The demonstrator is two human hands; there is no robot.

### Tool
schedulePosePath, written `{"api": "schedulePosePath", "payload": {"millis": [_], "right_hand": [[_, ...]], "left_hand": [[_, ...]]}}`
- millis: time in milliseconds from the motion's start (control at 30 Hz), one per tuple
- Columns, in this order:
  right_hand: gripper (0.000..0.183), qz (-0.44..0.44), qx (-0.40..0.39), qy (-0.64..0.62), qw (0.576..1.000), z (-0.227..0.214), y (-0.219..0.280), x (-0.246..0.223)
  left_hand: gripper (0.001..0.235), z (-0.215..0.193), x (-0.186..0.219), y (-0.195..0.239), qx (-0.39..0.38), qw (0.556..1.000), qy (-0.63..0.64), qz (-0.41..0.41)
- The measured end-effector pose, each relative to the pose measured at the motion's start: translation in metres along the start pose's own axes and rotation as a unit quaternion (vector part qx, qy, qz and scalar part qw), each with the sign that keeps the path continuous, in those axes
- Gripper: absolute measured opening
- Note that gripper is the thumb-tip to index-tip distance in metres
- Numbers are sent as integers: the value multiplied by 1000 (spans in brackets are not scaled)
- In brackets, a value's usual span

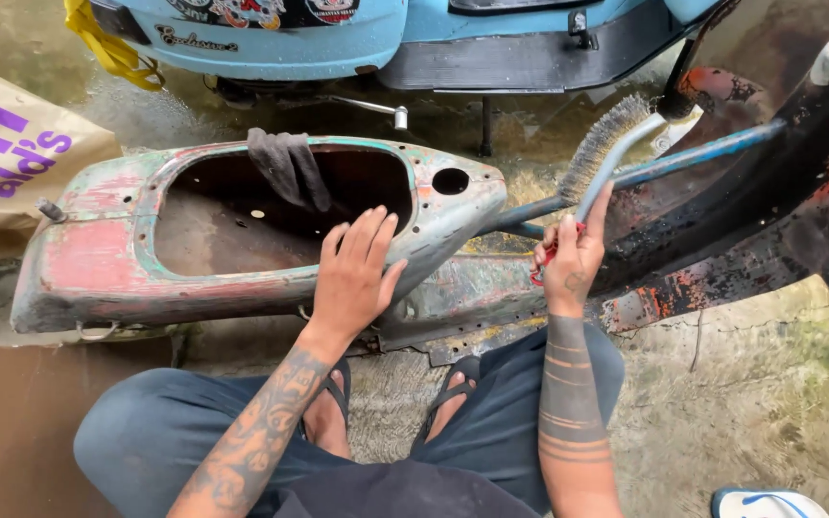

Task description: The person scrubs the surface of a metal motorcycle fuel tank with a wire brush. They hold the tank with one hand and repeatedly brush the same area with the other hand throughout the clip.

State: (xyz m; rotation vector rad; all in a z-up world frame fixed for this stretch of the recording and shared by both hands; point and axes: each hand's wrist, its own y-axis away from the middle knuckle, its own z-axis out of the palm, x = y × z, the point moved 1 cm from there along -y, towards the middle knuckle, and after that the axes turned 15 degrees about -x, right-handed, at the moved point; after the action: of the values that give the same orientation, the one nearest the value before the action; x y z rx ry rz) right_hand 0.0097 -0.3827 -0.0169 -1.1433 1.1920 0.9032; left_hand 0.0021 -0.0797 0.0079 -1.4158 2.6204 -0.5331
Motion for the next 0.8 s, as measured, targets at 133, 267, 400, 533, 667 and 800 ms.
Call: {"api": "schedulePosePath", "payload": {"millis": [133, 267, 400, 533, 667, 800], "right_hand": [[54, -4, 2, -4, 1000, -4, -2, -4], [54, -8, 3, -35, 999, -5, -7, 0], [54, -2, 1, -51, 999, 0, -5, -7], [54, -3, 4, -48, 999, 5, -5, -13], [54, -9, 6, -40, 999, 2, -6, -11], [54, 3, -2, -61, 998, -1, -7, -9]], "left_hand": [[79, 3, 21, -41, -17, 1000, 8, -6], [95, 17, 34, -82, -39, 999, 27, -22], [103, 31, 46, -114, -91, 993, 49, -56], [102, 32, 37, -135, -79, 993, 65, -58], [97, 15, 16, -135, -45, 996, 35, -67], [105, 13, 32, -108, -114, 993, 38, -23]]}}
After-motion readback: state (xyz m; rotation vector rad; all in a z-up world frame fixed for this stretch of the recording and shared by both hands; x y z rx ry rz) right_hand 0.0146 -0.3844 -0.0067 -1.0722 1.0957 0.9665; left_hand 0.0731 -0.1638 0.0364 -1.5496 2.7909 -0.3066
